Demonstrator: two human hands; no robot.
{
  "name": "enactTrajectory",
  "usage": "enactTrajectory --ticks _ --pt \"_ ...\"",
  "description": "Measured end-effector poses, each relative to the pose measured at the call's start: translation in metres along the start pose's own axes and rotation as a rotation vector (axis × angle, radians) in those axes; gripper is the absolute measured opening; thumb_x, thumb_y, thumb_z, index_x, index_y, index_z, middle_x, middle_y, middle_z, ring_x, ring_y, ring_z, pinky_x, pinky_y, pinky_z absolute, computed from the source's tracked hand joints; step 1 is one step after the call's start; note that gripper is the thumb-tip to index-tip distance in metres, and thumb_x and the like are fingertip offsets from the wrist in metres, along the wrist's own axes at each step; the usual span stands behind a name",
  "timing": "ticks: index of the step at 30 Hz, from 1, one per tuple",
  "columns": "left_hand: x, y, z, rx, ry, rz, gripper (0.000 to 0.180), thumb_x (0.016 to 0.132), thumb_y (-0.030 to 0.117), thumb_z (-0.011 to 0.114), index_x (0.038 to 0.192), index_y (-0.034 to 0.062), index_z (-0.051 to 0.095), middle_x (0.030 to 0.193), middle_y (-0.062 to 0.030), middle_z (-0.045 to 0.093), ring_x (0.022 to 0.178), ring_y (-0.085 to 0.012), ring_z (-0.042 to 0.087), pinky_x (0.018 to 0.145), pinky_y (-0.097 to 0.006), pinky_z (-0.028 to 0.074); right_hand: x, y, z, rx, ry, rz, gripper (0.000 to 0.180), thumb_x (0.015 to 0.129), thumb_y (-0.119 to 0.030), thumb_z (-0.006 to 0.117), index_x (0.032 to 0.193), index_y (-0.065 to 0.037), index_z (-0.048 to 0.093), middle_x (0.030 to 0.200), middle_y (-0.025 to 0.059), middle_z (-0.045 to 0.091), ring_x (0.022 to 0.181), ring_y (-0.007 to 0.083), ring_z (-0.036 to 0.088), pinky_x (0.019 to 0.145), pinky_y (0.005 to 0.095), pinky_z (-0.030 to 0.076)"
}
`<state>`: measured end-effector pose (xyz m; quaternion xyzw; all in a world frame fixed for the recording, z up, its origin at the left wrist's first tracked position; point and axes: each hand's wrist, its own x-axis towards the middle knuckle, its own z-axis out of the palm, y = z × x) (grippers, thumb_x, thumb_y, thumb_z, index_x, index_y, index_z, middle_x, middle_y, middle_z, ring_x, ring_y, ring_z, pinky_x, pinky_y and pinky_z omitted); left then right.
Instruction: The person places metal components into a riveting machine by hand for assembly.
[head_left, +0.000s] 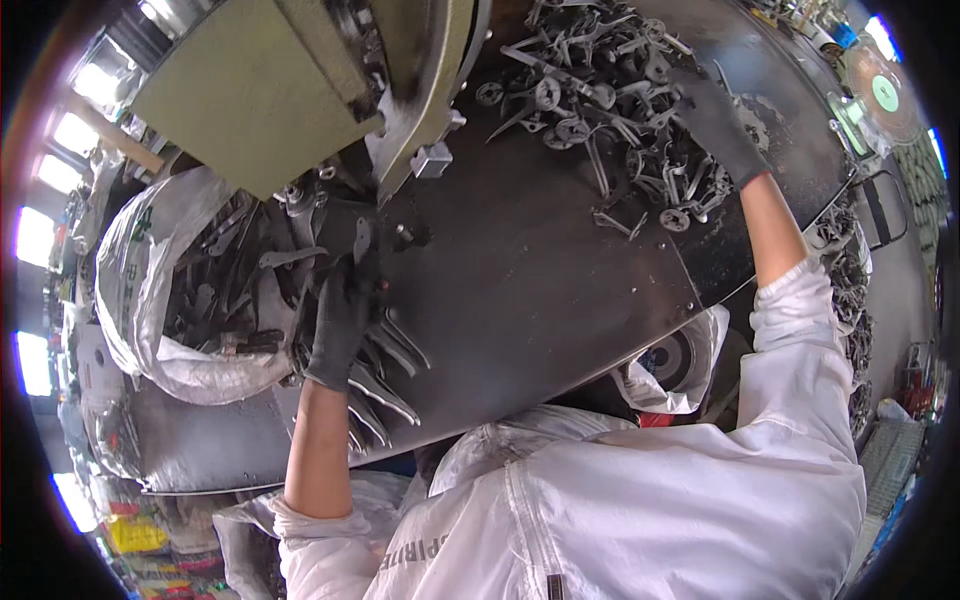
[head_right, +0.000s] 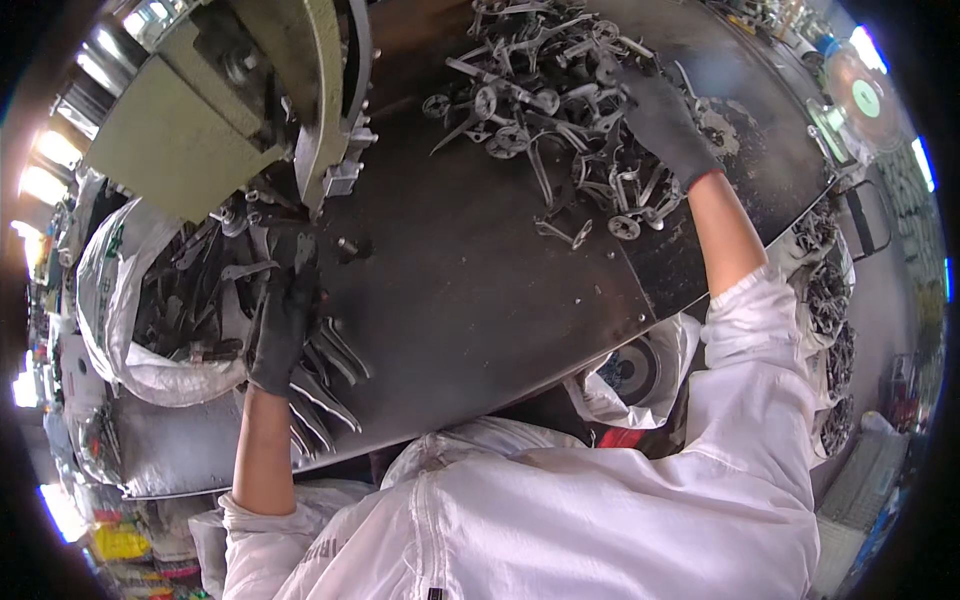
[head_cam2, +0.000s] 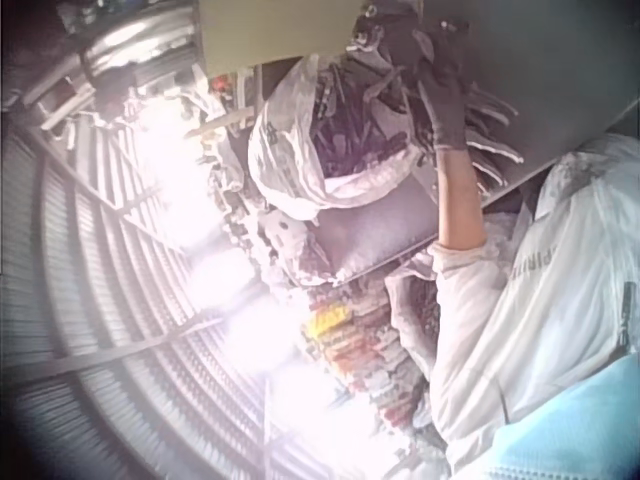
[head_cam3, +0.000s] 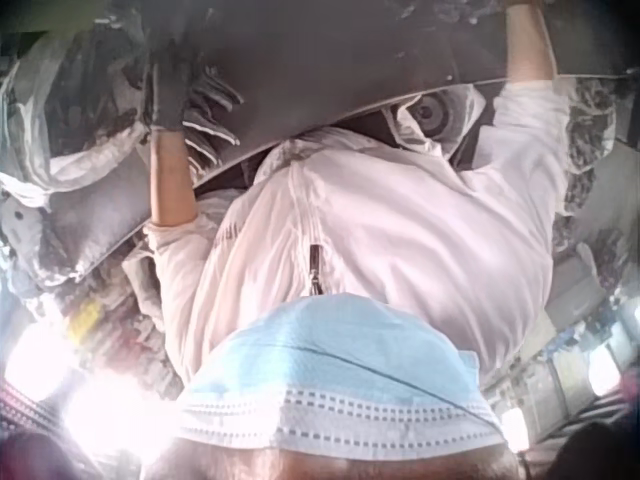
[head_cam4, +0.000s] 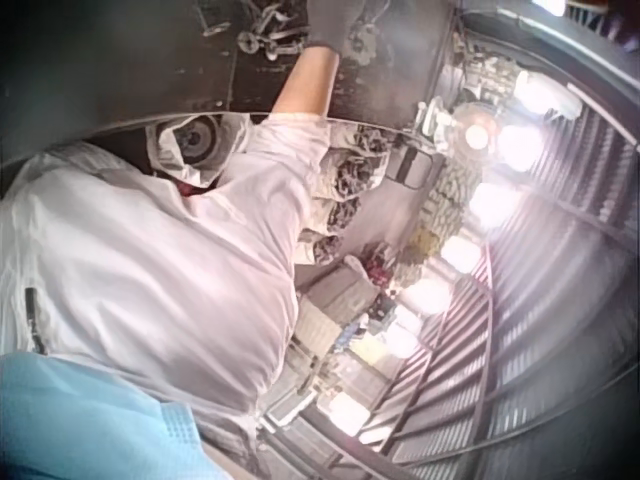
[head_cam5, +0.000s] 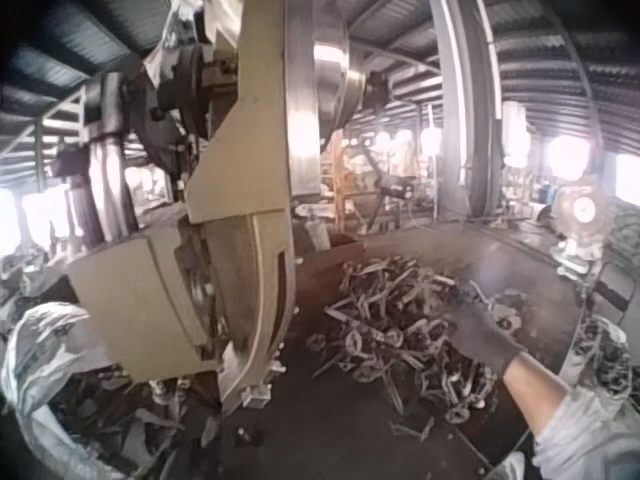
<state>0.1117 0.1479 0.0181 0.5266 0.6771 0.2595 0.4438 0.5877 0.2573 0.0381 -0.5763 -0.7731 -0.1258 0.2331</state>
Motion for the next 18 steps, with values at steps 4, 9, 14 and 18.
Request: enactTrajectory --ticks 4,9,14,18 --pt "-0.004 -0.023 -0.011 0.026 0.026 0.334 0.032 0.091 0.020 0.044 0.116 0.0004 0.051 0.091 -0.0098 0.057 0.077 -0.0177 0.055 0.070 -0.028 0.044 0.004 -0.079 -0.008 0.254 0.193 0.238 0.039 0.075 -0.008 0.059 0.113 -0.005 0.053 0.102 0.0204 0.059 0.097 0.0341 0.056 0.085 0.0382 0.043" --pt "0.002 -0.026 -0.019 -0.089 -0.038 0.155 0.032 0.093 0.027 0.043 0.110 0.0012 0.052 0.094 -0.0075 0.058 0.081 -0.0127 0.056 0.068 -0.025 0.044 0.007 -0.140 0.011 0.328 0.123 0.190 0.035 0.077 -0.012 0.059 0.112 -0.009 0.055 0.099 0.0174 0.061 0.089 0.0285 0.061 0.077 0.0355 0.047" --pt "0.011 -0.044 -0.011 -0.110 -0.029 0.374 0.031 0.093 0.025 0.042 0.110 0.0002 0.052 0.099 -0.0107 0.056 0.082 -0.0148 0.058 0.069 -0.027 0.046 0.010 -0.238 0.019 0.996 -0.072 0.352 0.031 0.082 -0.011 0.055 0.113 -0.006 0.052 0.093 0.0102 0.063 0.079 0.0196 0.063 0.066 0.0314 0.048" --pt "0.023 -0.039 -0.015 0.880 0.311 1.155 0.030 0.092 0.015 0.038 0.115 -0.0023 0.048 0.109 -0.0182 0.053 0.090 -0.0246 0.058 0.079 -0.034 0.047 0.004 -0.277 0.063 1.461 -0.323 0.587 0.031 0.083 -0.011 0.056 0.112 0.000 0.052 0.086 0.0039 0.060 0.072 0.0101 0.059 0.057 0.0232 0.046"
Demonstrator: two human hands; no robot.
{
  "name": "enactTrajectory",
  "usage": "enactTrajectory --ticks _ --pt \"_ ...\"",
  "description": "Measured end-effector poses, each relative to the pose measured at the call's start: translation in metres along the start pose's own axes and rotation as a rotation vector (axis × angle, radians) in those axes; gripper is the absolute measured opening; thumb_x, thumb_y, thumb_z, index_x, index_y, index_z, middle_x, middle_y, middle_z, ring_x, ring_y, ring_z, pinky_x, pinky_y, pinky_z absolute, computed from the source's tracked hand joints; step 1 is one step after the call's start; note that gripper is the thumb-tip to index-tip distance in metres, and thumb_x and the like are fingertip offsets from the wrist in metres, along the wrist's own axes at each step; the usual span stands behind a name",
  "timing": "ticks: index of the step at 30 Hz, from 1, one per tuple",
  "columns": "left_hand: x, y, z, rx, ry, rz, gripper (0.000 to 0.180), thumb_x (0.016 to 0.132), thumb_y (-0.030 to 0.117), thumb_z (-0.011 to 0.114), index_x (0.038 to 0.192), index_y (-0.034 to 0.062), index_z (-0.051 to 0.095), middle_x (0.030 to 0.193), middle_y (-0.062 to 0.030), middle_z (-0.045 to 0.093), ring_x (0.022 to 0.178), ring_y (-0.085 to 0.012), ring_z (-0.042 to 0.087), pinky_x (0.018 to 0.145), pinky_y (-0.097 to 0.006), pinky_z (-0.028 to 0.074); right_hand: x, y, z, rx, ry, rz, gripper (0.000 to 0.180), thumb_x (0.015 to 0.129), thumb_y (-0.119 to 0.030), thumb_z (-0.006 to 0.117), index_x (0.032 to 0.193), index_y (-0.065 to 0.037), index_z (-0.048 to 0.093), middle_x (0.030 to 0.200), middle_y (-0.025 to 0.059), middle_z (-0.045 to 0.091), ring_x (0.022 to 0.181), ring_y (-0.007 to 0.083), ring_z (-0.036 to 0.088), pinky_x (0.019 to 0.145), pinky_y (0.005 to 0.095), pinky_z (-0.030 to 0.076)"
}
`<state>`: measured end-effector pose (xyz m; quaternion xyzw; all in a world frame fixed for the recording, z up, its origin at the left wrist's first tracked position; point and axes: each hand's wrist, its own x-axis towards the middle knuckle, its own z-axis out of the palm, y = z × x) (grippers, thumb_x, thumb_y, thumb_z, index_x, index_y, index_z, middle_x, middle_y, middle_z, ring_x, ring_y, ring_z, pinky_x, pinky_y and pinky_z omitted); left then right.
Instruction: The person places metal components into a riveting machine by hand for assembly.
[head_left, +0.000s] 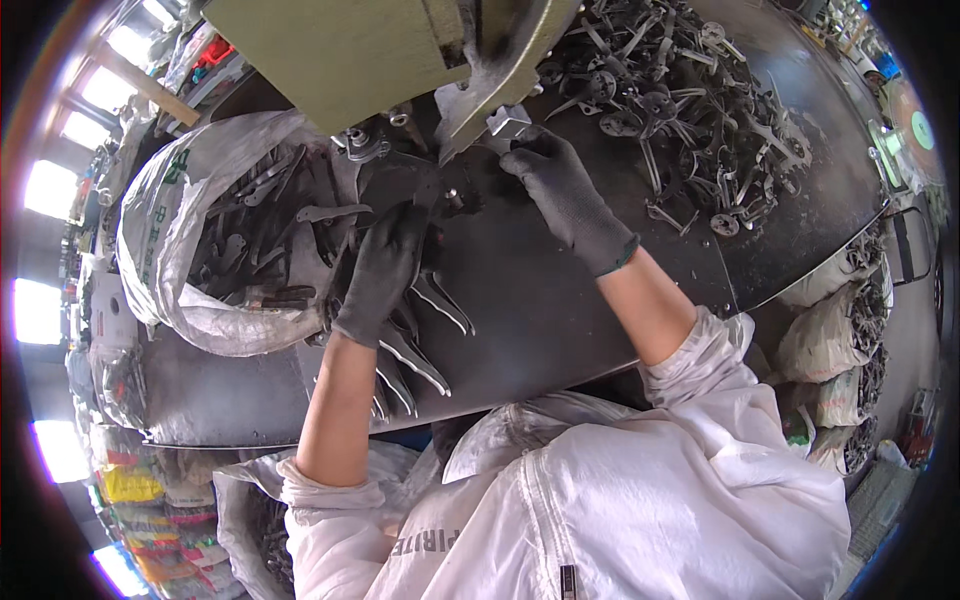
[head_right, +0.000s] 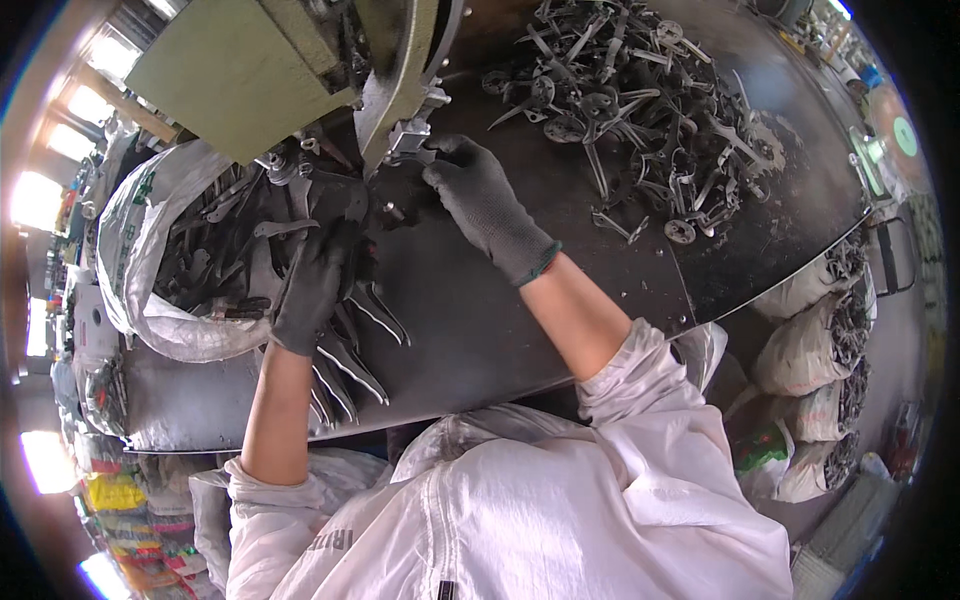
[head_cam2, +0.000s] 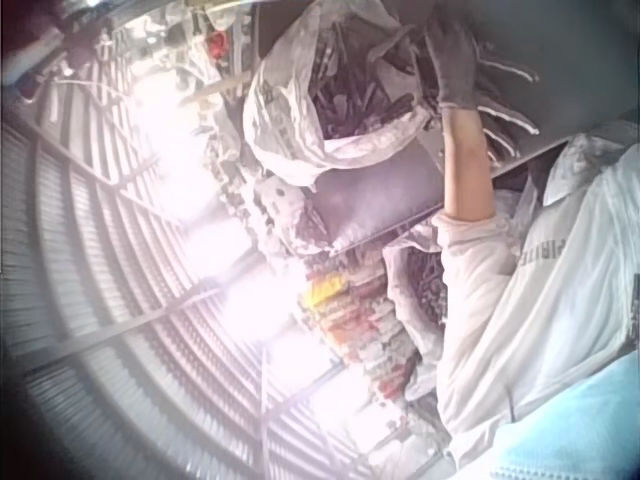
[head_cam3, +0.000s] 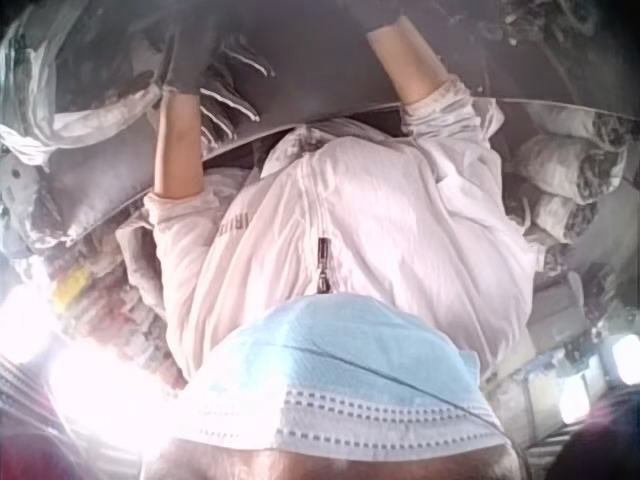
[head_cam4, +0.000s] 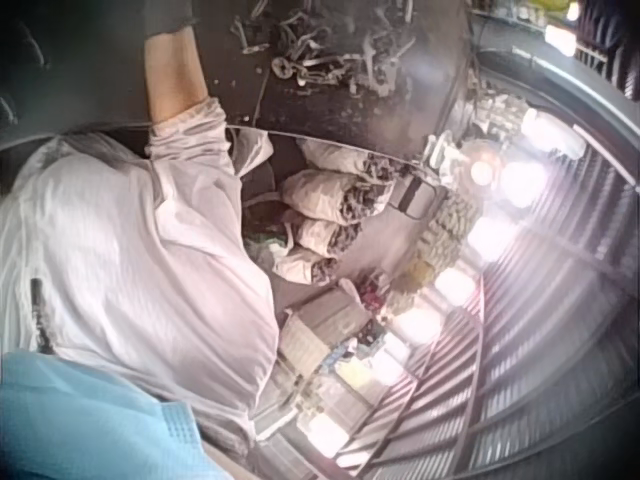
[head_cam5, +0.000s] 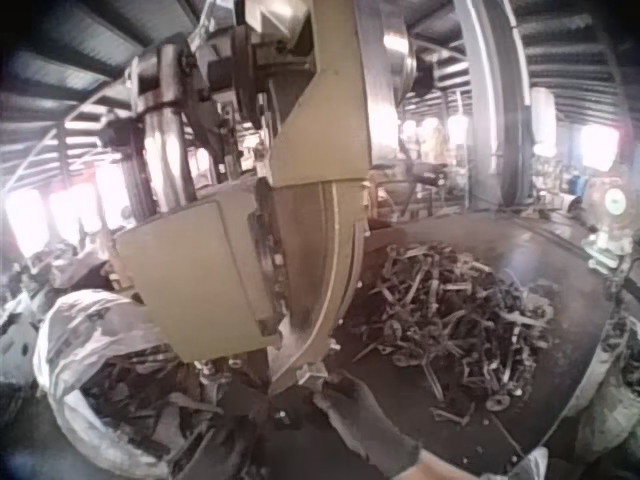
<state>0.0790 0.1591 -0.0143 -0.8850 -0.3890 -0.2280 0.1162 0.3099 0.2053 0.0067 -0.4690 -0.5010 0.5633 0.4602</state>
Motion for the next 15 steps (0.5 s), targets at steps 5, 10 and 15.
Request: enactTrajectory --ticks 5,10,15 --pt "0.026 0.019 -0.017 -0.909 -0.181 -0.730 0.035 0.077 0.007 0.054 0.111 0.0000 0.052 0.099 -0.0146 0.058 0.092 -0.0225 0.057 0.077 -0.030 0.049 -0.010 -0.005 0.019 0.319 -0.151 0.162 0.032 0.081 -0.006 0.055 0.111 0.003 0.053 0.089 0.0063 0.061 0.072 0.0091 0.058 0.058 0.0212 0.045" --pt "0.004 -0.012 0.022 0.044 -0.113 -0.109 0.028 0.091 0.009 0.037 0.112 -0.0051 0.050 0.110 -0.0207 0.053 0.097 -0.0290 0.056 0.086 -0.036 0.044 -0.007 0.011 0.028 0.047 -0.173 0.042 0.030 0.083 -0.013 0.058 0.108 0.003 0.056 0.085 0.0052 0.061 0.064 0.0058 0.054 0.053 0.0200 0.042" --pt "0.004 -0.035 0.028 -0.610 -0.293 -0.616 0.030 0.086 0.013 0.046 0.111 -0.0039 0.050 0.094 -0.0202 0.059 0.087 -0.0298 0.059 0.079 -0.038 0.047 -0.003 0.042 0.028 -0.009 -0.193 0.020 0.028 0.084 -0.008 0.055 0.108 0.005 0.051 0.082 0.0063 0.058 0.061 0.0070 0.054 0.052 0.0210 0.044"
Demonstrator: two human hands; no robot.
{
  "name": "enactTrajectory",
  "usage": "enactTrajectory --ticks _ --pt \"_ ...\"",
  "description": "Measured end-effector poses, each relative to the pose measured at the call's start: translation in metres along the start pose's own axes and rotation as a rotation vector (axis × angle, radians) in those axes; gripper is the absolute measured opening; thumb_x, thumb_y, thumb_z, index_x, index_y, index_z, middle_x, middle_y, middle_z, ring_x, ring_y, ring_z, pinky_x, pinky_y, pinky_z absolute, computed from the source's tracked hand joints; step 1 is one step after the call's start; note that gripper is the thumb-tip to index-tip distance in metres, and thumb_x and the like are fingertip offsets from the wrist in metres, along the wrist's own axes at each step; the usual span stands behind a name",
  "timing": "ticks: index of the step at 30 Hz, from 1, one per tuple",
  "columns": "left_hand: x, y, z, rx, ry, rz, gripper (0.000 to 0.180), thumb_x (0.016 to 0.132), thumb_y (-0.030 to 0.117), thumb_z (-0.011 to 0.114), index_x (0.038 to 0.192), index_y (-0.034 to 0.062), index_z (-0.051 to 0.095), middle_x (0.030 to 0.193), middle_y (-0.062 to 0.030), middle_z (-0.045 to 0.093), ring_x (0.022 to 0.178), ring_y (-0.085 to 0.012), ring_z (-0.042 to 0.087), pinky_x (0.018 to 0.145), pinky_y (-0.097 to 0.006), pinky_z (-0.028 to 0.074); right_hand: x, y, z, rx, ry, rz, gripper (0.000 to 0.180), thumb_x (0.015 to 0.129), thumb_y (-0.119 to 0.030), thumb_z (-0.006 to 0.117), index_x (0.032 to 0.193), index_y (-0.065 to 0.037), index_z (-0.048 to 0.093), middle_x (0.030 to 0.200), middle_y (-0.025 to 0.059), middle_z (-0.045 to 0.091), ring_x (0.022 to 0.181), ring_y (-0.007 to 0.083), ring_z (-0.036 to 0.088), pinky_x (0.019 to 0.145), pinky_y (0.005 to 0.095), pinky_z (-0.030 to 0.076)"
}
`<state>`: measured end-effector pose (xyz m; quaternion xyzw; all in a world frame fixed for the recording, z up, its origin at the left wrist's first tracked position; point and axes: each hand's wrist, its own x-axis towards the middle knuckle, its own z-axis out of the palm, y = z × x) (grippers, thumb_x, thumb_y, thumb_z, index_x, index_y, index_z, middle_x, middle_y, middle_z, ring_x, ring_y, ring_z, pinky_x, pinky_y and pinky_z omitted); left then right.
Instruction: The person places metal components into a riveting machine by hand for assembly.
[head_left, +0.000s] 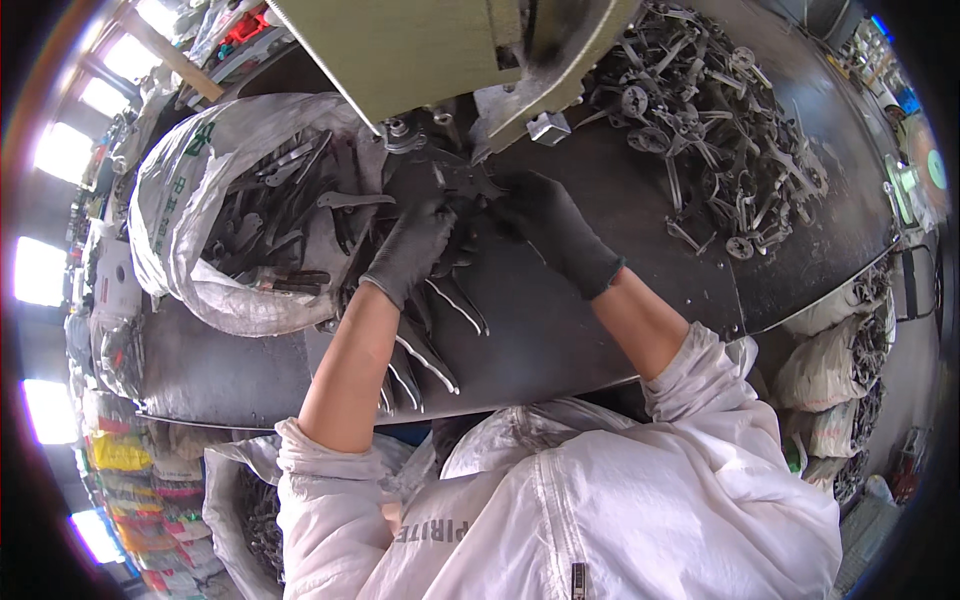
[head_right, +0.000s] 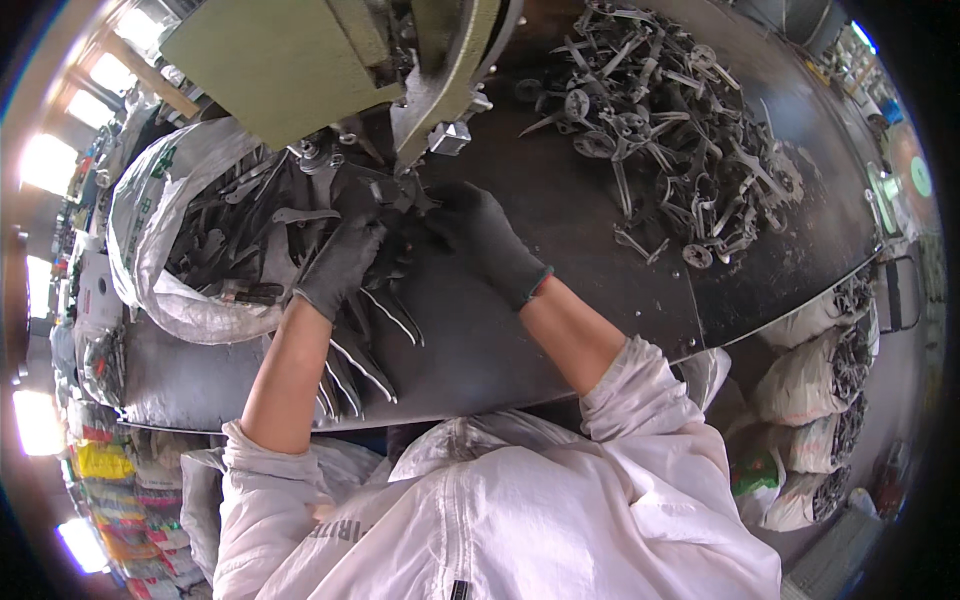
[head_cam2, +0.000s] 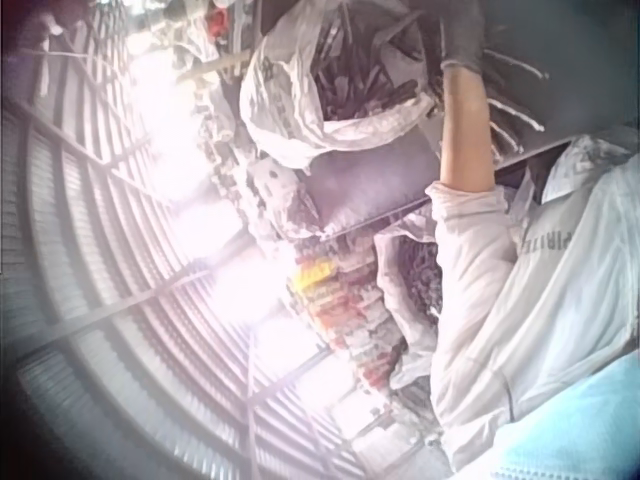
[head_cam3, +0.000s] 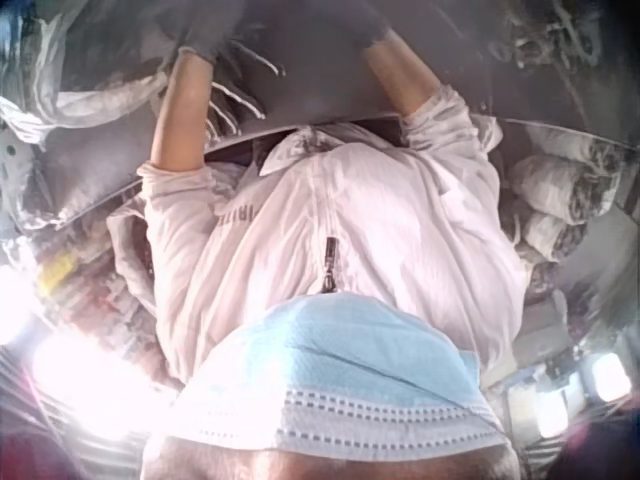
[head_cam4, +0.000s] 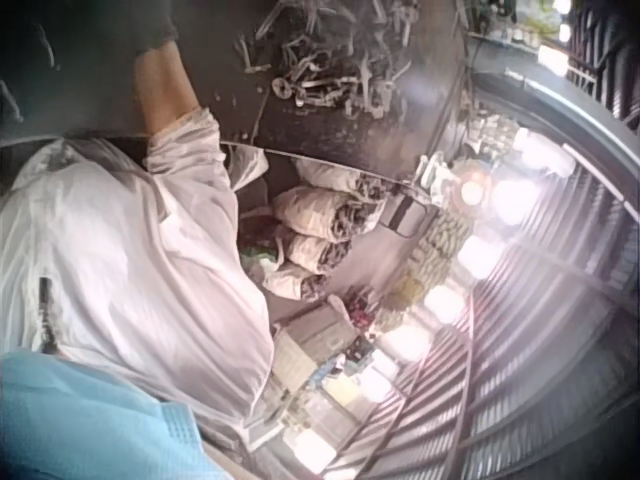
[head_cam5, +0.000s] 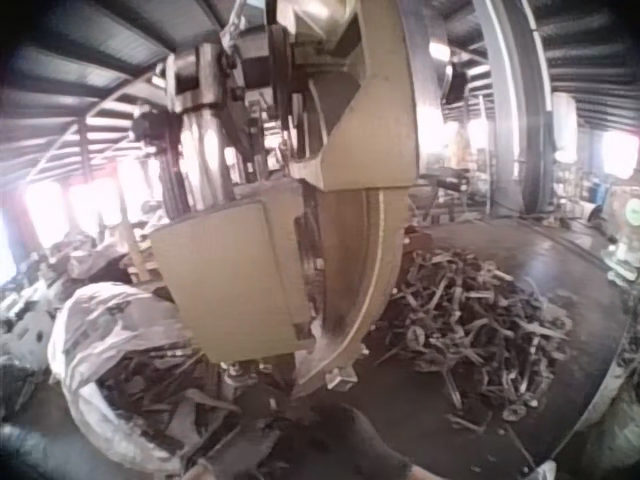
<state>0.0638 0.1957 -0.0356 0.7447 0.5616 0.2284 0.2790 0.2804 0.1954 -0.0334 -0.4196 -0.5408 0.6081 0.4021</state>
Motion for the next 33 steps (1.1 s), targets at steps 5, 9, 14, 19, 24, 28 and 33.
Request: enactTrajectory --ticks 5,9,14,19,24,28,33 --pt "0.011 0.015 -0.039 0.356 0.200 -0.201 0.038 0.079 0.016 0.054 0.114 0.0000 0.049 0.089 -0.0223 0.059 0.086 -0.0368 0.058 0.076 -0.041 0.047 -0.006 -0.005 -0.005 0.203 0.034 0.126 0.029 0.083 -0.002 0.052 0.111 0.005 0.048 0.088 0.0075 0.057 0.062 0.0097 0.055 0.053 0.0219 0.047" --pt "0.002 -0.023 -0.064 0.672 0.207 -0.179 0.041 0.077 0.009 0.052 0.119 0.0065 0.050 0.106 -0.0207 0.056 0.099 -0.0371 0.052 0.082 -0.038 0.045 0.003 0.001 -0.001 0.223 0.053 0.138 0.032 0.082 -0.003 0.054 0.112 0.005 0.048 0.082 0.0085 0.057 0.061 0.0116 0.056 0.050 0.0245 0.047" --pt "-0.011 -0.061 -0.077 0.427 0.192 -0.129 0.042 0.078 0.014 0.055 0.118 0.0039 0.049 0.101 -0.0218 0.057 0.093 -0.0349 0.057 0.081 -0.038 0.045 -0.002 -0.014 0.008 0.118 0.018 0.037 0.031 0.082 -0.006 0.055 0.111 0.004 0.050 0.083 0.0063 0.059 0.062 0.0092 0.055 0.054 0.0220 0.046" --pt "-0.019 0.001 -0.081 -0.646 0.350 -0.366 0.036 0.083 0.022 0.054 0.113 0.0024 0.053 0.096 -0.0114 0.059 0.085 -0.0178 0.059 0.073 -0.030 0.048 -0.017 -0.040 0.003 -0.003 0.023 0.095 0.032 0.080 -0.009 0.057 0.110 0.004 0.052 0.085 0.0046 0.061 0.064 0.0071 0.054 0.057 0.0199 0.043" --pt "-0.048 -0.001 -0.087 -0.454 0.305 -0.158 0.038 0.083 0.018 0.056 0.115 -0.0006 0.052 0.090 -0.0073 0.059 0.071 -0.0147 0.058 0.064 -0.027 0.047 -0.019 -0.026 0.003 0.074 -0.015 0.074 0.030 0.080 -0.010 0.058 0.106 0.004 0.055 0.082 0.0039 0.061 0.059 0.0069 0.053 0.052 0.0211 0.043" --pt "-0.063 0.054 -0.074 -0.634 0.124 -0.333 0.050 0.081 0.018 0.060 0.124 -0.0008 0.045 0.093 -0.0070 0.058 0.078 -0.0139 0.057 0.070 -0.027 0.046 -0.010 -0.011 0.001 -0.082 -0.017 0.229 0.027 0.081 -0.010 0.057 0.104 0.005 0.055 0.076 0.0026 0.059 0.055 0.0071 0.052 0.048 0.0221 0.043" --pt "-0.069 0.063 -0.067 -0.385 -0.014 -0.162 0.050 0.077 0.022 0.065 0.119 -0.0010 0.049 0.093 -0.0053 0.058 0.079 -0.0117 0.054 0.073 -0.025 0.045 -0.011 0.002 -0.002 0.098 -0.025 0.168 0.018 0.084 -0.007 0.052 0.100 0.003 0.056 0.069 0.0034 0.054 0.053 0.0083 0.051 0.046 0.0235 0.044"
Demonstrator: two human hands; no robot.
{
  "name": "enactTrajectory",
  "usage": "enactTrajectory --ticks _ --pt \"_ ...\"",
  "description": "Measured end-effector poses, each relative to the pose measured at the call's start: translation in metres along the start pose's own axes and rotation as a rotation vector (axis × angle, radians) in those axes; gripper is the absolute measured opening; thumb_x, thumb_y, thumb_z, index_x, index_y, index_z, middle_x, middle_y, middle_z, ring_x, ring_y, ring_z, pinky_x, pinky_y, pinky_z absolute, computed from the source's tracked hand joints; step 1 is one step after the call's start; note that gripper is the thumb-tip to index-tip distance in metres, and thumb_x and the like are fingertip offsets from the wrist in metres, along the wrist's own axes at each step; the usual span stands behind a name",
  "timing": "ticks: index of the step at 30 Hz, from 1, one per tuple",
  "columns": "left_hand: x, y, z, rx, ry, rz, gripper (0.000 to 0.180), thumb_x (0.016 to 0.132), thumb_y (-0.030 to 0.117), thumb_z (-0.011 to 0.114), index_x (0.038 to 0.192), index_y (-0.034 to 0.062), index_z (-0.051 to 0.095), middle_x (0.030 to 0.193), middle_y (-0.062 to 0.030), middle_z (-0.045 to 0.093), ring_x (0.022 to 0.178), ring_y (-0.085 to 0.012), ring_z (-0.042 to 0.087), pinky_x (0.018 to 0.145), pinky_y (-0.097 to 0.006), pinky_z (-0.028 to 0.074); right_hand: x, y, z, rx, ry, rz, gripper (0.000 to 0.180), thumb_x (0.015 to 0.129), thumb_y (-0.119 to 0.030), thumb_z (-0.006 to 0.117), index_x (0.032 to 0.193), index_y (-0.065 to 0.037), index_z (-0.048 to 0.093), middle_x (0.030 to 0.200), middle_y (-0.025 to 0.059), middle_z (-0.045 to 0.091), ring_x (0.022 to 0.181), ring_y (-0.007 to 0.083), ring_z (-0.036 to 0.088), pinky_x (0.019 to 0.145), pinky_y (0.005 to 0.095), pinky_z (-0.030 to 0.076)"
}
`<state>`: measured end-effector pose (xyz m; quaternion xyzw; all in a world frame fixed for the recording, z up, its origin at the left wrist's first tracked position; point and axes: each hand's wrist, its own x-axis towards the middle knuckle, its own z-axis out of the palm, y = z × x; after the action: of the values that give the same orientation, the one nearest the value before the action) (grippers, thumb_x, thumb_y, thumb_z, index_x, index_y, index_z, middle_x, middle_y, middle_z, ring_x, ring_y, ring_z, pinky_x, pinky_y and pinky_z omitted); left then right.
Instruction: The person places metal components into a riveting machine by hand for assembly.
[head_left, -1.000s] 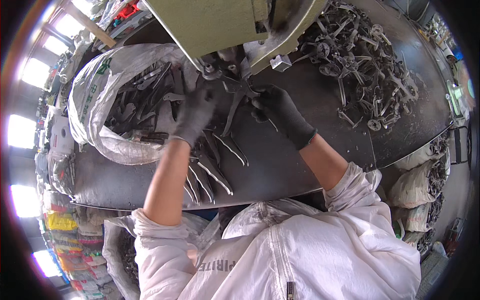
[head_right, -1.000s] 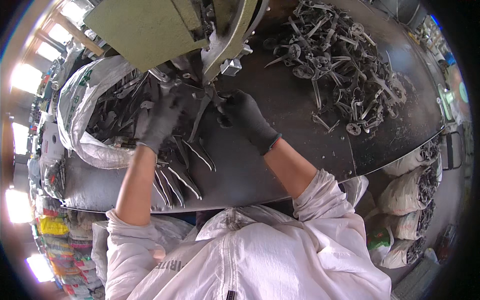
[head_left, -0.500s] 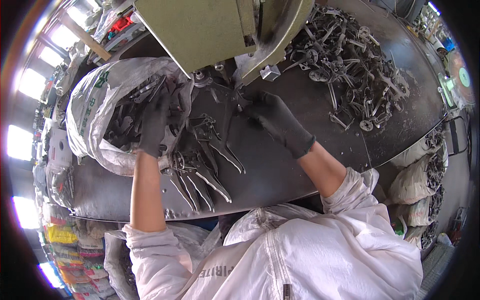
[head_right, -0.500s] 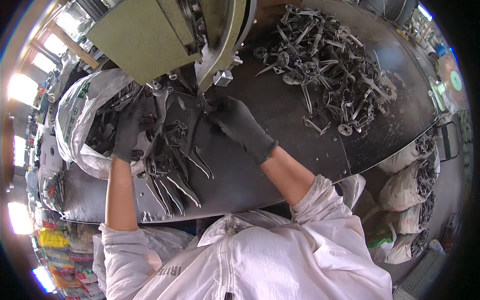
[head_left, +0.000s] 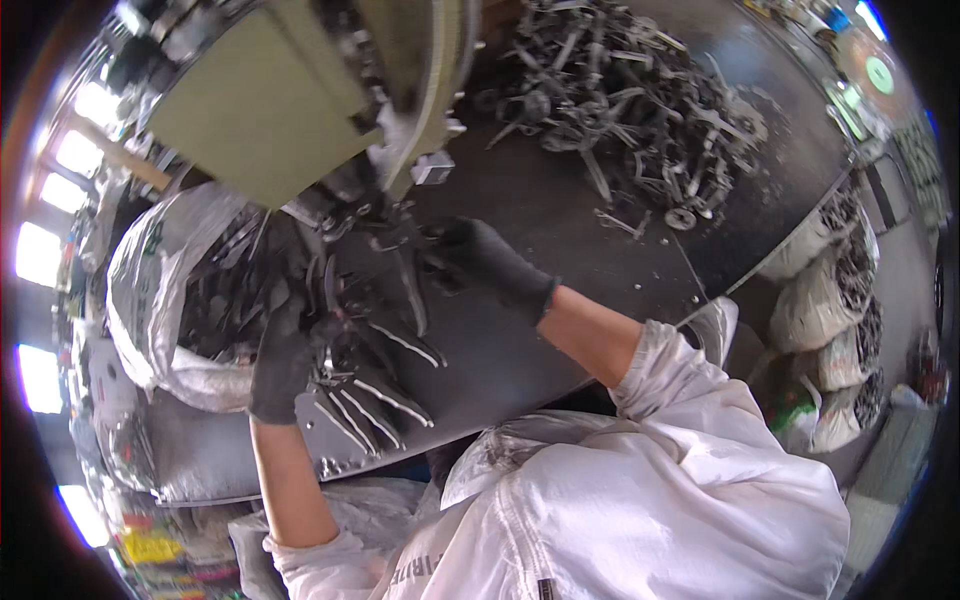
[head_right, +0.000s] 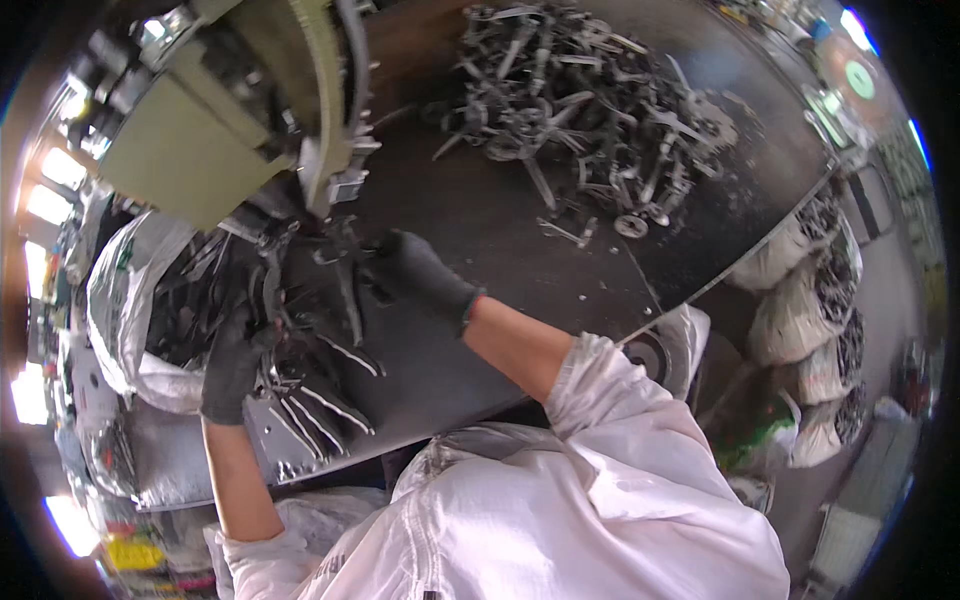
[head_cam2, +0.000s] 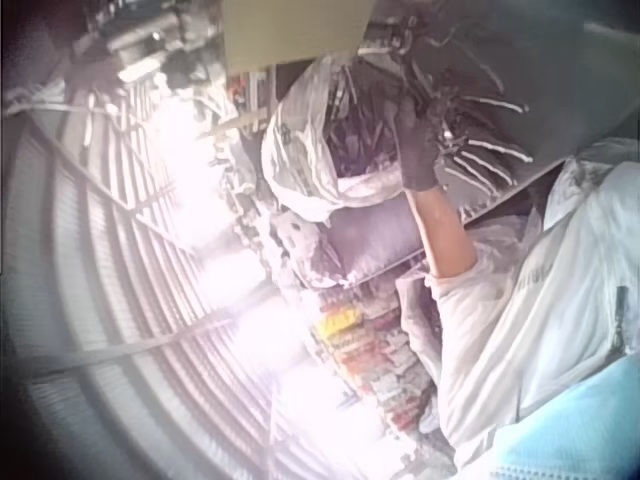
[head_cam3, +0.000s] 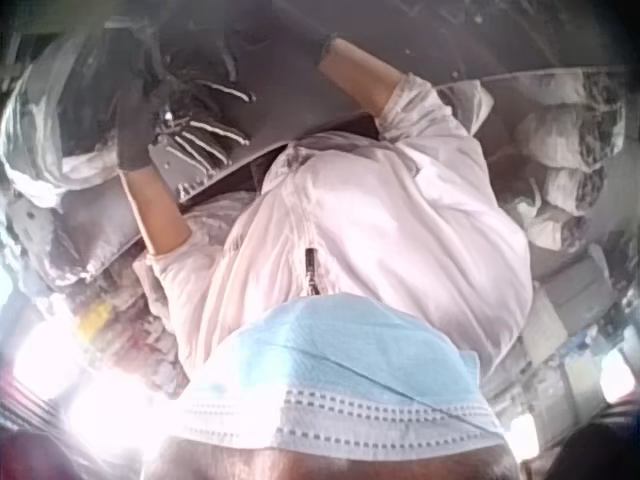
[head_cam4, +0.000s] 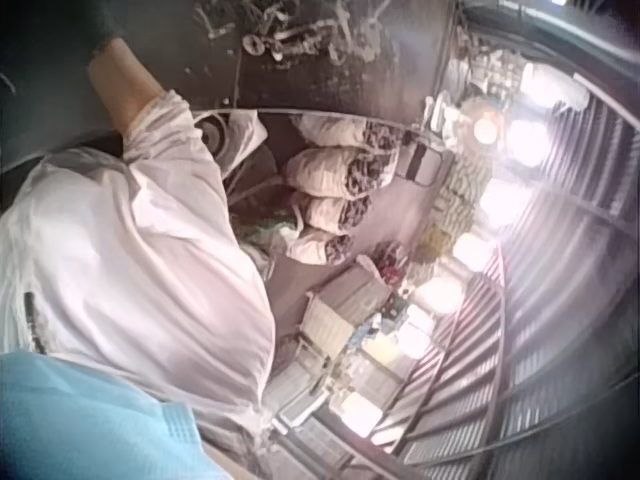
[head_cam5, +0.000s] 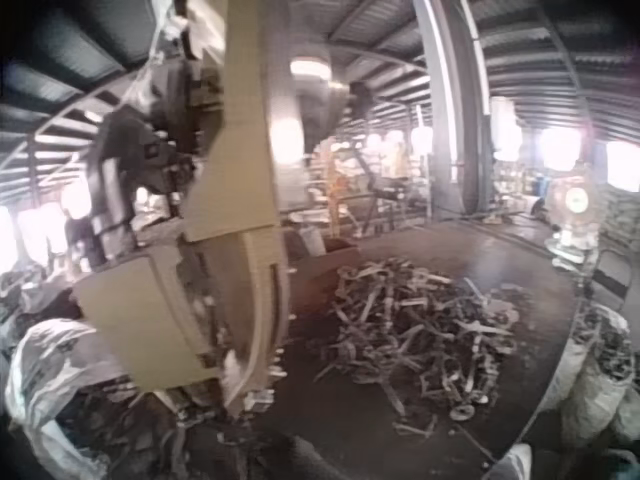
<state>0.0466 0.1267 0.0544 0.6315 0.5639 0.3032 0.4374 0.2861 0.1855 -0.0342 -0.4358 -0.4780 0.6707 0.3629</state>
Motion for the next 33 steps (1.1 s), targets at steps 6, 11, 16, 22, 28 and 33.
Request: enactTrajectory --ticks 6,11,16,22,28,33 --pt "0.001 0.035 0.033 -0.138 -0.174 -0.101 0.029 0.080 0.024 0.066 0.094 0.0009 0.053 0.072 0.0004 0.053 0.057 -0.0078 0.049 0.051 -0.022 0.040 -0.009 -0.009 0.015 0.061 0.118 0.030 0.016 0.085 -0.005 0.049 0.099 0.002 0.054 0.067 0.0036 0.053 0.054 0.0090 0.052 0.045 0.0229 0.043" --pt "0.020 0.048 0.075 -0.232 -0.266 -0.008 0.026 0.082 0.021 0.063 0.096 0.0018 0.053 0.069 -0.0011 0.052 0.056 -0.0071 0.049 0.050 -0.022 0.039 0.003 0.020 0.041 0.214 0.199 -0.291 0.014 0.084 -0.008 0.052 0.095 0.000 0.055 0.071 0.0074 0.057 0.064 0.0160 0.057 0.056 0.0301 0.046" --pt "0.043 -0.013 0.089 -0.169 -0.090 0.005 0.021 0.083 0.016 0.056 0.097 -0.0002 0.053 0.077 -0.0051 0.055 0.061 -0.0096 0.053 0.054 -0.025 0.044 -0.013 0.040 -0.039 -0.845 0.320 -0.772 0.019 0.077 -0.011 0.055 0.094 -0.003 0.056 0.085 0.0144 0.057 0.081 0.0306 0.055 0.069 0.0379 0.045" --pt "0.031 -0.007 0.076 0.075 0.005 -0.137 0.019 0.084 0.005 0.049 0.101 -0.0038 0.050 0.082 -0.0101 0.057 0.065 -0.0120 0.057 0.056 -0.026 0.047 -0.105 -0.086 -0.258 -1.547 0.790 -0.511 0.035 0.073 -0.002 0.052 0.107 -0.010 0.059 0.098 0.0142 0.058 0.090 0.0325 0.057 0.078 0.0414 0.046" --pt "0.043 -0.007 0.106 -0.172 -0.066 -0.079 0.016 0.085 0.004 0.047 0.099 -0.0039 0.050 0.082 -0.0106 0.058 0.066 -0.0131 0.059 0.056 -0.027 0.047 -0.100 -0.078 -0.342 -2.100 0.270 -0.266 0.029 0.073 -0.003 0.052 0.097 -0.013 0.065 0.081 0.0139 0.060 0.086 0.0309 0.059 0.073 0.0418 0.048" --pt "0.041 -0.043 0.076 0.154 0.013 -0.019 0.019 0.085 0.008 0.050 0.100 -0.0035 0.051 0.079 -0.0105 0.059 0.064 -0.0149 0.059 0.056 -0.026 0.046 -0.103 -0.071 -0.333 -1.864 0.479 -0.409 0.028 0.080 -0.014 0.050 0.107 -0.010 0.060 0.090 0.0117 0.063 0.080 0.0270 0.062 0.069 0.0372 0.050"
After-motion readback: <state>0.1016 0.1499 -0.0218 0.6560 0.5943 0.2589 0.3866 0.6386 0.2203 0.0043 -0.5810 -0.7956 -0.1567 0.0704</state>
